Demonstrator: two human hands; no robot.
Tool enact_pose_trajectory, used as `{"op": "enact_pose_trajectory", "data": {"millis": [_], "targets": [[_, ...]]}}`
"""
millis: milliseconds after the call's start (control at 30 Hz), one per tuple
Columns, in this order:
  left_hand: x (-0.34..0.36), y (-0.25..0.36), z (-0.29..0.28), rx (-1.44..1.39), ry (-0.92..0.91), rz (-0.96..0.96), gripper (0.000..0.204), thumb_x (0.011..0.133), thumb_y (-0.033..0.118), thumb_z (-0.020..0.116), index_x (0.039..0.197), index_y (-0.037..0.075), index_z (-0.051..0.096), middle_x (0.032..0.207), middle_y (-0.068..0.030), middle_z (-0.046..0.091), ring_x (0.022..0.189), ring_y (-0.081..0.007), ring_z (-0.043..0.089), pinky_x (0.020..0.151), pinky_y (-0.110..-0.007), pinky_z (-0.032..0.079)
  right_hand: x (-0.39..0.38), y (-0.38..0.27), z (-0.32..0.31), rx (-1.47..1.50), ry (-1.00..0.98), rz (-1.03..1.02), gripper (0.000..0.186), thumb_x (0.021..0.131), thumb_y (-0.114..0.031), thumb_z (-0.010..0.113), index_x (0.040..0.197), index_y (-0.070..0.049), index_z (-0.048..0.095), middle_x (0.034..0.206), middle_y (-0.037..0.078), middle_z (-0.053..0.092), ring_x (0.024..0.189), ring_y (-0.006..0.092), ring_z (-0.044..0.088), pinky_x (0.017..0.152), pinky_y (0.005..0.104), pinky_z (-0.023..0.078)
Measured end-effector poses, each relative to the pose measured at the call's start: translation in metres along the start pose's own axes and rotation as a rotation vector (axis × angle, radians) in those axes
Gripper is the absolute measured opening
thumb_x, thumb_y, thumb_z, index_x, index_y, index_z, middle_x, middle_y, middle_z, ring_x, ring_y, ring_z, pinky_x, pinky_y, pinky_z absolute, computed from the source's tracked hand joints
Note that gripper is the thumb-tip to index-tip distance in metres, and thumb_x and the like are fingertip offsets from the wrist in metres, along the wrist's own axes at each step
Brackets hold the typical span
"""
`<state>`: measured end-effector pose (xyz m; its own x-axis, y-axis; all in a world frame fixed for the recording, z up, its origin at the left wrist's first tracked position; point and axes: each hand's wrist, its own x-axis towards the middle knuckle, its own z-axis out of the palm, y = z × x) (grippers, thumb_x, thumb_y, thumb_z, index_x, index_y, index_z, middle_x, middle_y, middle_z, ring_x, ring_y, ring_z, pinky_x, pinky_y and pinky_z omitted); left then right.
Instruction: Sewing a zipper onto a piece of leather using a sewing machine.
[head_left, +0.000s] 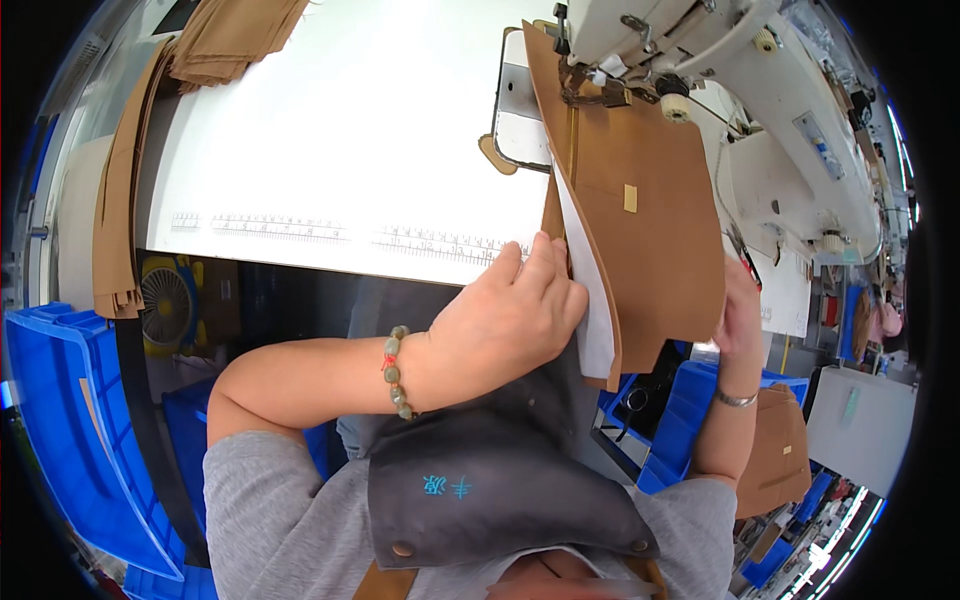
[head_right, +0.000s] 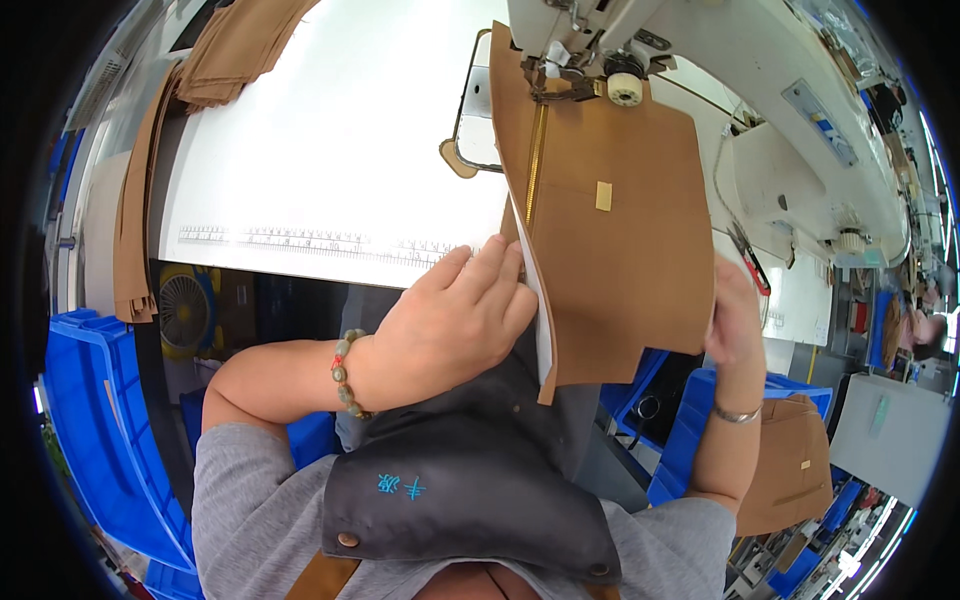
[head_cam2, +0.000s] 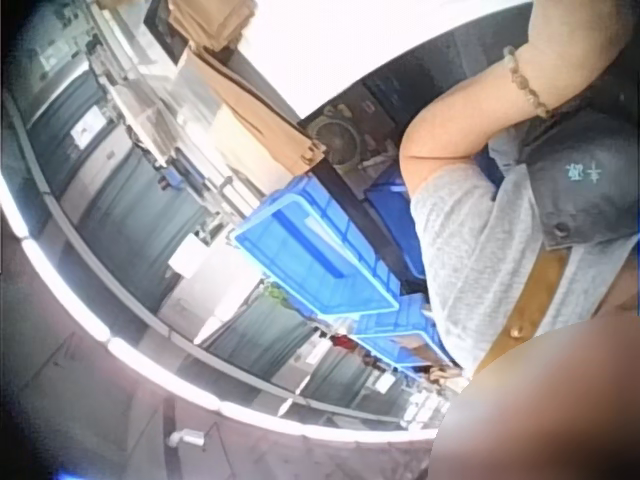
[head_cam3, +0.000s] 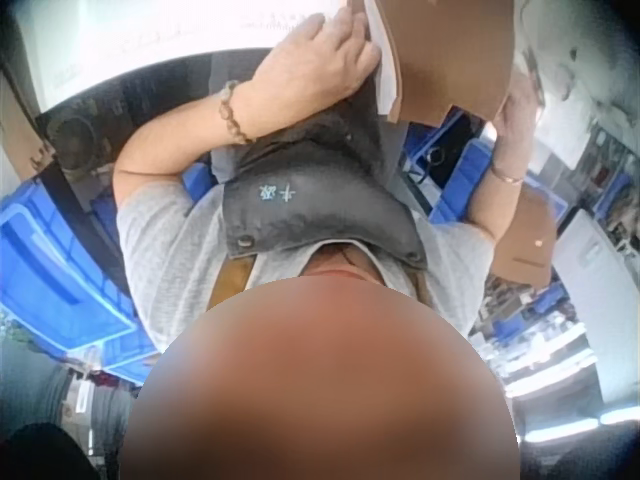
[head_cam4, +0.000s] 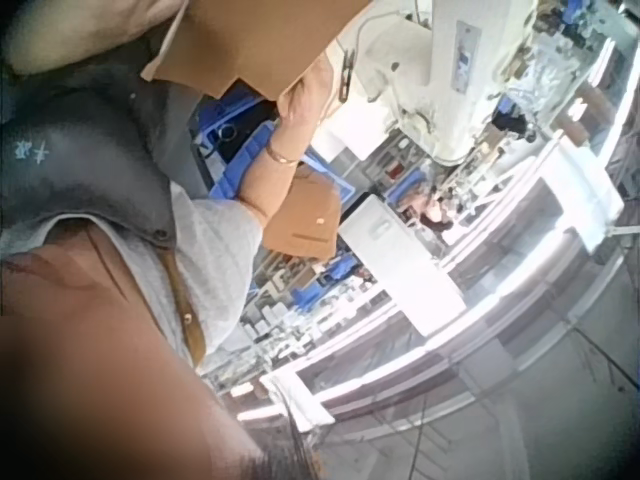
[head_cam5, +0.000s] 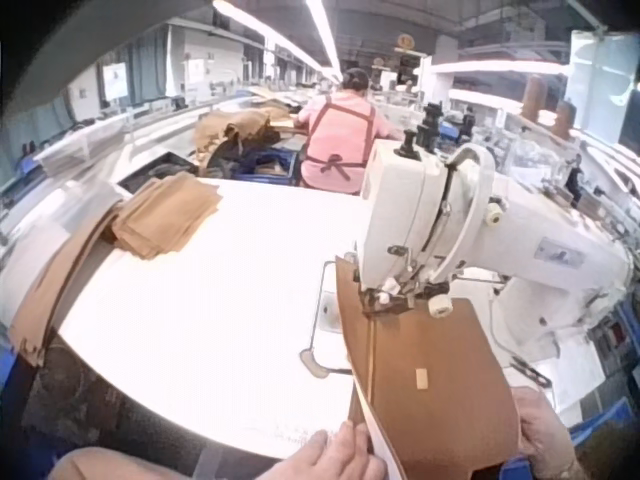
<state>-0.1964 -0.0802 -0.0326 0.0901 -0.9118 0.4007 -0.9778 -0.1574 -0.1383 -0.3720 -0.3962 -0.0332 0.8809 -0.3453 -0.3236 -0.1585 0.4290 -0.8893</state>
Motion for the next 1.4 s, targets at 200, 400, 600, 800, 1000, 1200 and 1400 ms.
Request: {"op": "enact_pose_trajectory", "data": {"millis": [200,400,600,800,1000,1200,1400], "targets": [[-0.001,-0.001,0.001,-0.090,0.006,-0.032,0.021,0.080,0.015,0.066,0.097,0.002,0.063,0.122,-0.0196,0.071,0.118,-0.0308,0.066,0.091,-0.037,0.055,-0.028,0.049,0.036,-0.074,-0.022,0.065,0.038,0.106,-0.020,0.058,0.134,0.005,0.062,0.128,0.014,0.070,0.106,0.0224,0.072,0.087,0.0344,0.060],[-0.002,-0.004,-0.001,-0.126,0.033,-0.053,0.020,0.082,0.012,0.065,0.099,0.002,0.064,0.120,-0.0193,0.072,0.116,-0.0299,0.068,0.092,-0.037,0.055,-0.014,0.050,0.060,-0.117,-0.034,0.071,0.037,0.105,-0.020,0.059,0.132,0.004,0.063,0.126,0.014,0.070,0.104,0.0214,0.072,0.085,0.0339,0.060],[-0.002,-0.010,0.000,-0.200,0.071,-0.008,0.018,0.083,0.010,0.066,0.096,-0.002,0.065,0.114,-0.0260,0.074,0.108,-0.0327,0.071,0.086,-0.036,0.056,0.008,0.033,0.058,-0.158,0.015,-0.010,0.036,0.105,-0.019,0.061,0.131,0.004,0.063,0.125,0.013,0.070,0.103,0.0204,0.071,0.084,0.0333,0.059],[-0.001,-0.012,-0.001,-0.221,0.048,0.007,0.023,0.083,0.009,0.066,0.102,-0.003,0.066,0.117,-0.0240,0.074,0.113,-0.0333,0.070,0.092,-0.038,0.057,0.057,0.010,0.050,-0.220,0.080,-0.128,0.035,0.104,-0.019,0.062,0.130,0.004,0.064,0.123,0.012,0.071,0.101,0.0194,0.071,0.083,0.0327,0.059],[-0.004,-0.016,-0.003,-0.217,0.009,0.037,0.034,0.085,0.010,0.065,0.115,-0.005,0.068,0.118,-0.0220,0.073,0.115,-0.0326,0.068,0.094,-0.040,0.057,0.076,0.000,0.049,-0.270,0.105,-0.181,0.034,0.103,-0.019,0.063,0.128,0.003,0.064,0.121,0.011,0.071,0.099,0.0185,0.071,0.082,0.0322,0.059],[-0.005,-0.015,-0.005,-0.237,-0.043,0.024,0.035,0.087,0.013,0.065,0.117,-0.005,0.068,0.119,-0.0192,0.073,0.118,-0.0326,0.068,0.096,-0.042,0.056,0.091,-0.007,0.045,-0.348,0.134,-0.225,0.033,0.103,-0.019,0.064,0.127,0.003,0.065,0.119,0.011,0.071,0.097,0.0175,0.070,0.081,0.0316,0.059],[-0.005,-0.016,-0.006,-0.242,-0.053,0.026,0.036,0.087,0.014,0.065,0.118,-0.005,0.068,0.119,-0.0190,0.073,0.121,-0.0326,0.067,0.098,-0.042,0.056,0.116,-0.019,0.040,-0.548,0.155,-0.294,0.032,0.102,-0.019,0.065,0.125,0.002,0.065,0.117,0.010,0.072,0.096,0.0165,0.070,0.079,0.0311,0.058]]}}
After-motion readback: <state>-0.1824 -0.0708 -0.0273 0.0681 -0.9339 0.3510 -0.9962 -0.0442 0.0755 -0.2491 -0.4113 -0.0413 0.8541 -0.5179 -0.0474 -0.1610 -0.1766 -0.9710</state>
